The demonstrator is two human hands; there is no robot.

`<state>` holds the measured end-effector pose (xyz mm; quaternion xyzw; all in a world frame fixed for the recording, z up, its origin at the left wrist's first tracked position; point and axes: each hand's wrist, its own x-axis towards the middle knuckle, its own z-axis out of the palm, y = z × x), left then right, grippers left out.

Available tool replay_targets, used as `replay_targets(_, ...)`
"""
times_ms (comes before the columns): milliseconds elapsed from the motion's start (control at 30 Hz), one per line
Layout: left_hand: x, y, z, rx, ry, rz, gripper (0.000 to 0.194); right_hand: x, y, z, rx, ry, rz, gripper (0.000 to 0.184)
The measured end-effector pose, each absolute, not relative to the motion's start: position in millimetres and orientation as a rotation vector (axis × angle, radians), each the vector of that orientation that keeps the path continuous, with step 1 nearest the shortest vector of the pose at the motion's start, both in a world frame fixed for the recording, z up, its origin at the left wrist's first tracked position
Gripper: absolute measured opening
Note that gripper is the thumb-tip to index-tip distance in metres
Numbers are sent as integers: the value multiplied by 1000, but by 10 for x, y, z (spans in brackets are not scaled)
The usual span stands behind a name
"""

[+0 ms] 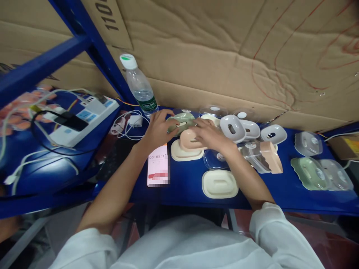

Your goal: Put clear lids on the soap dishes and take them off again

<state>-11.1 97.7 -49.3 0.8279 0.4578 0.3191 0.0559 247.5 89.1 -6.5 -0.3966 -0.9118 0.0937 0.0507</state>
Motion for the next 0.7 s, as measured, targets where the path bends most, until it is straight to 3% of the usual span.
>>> replay_targets(167, -46, 861, -523, 2567, 1380, 766, 37, 2706, 985, 95, -1496, -2727, 85, 42)
replay_targets(333, -30, 906, -574, 2566, 1402, 695, 26, 2934, 1037, 328, -1807, -2532, 24, 39)
replay_targets(500, -4, 887, -508, 2553, 1415, 874, 33, 3221, 1054, 529, -2068, -2214, 66, 42)
replay_targets(700, 87, 858, -490, 2311, 1269, 1018, 35, 3165, 905, 588, -1642, -2321, 150, 43)
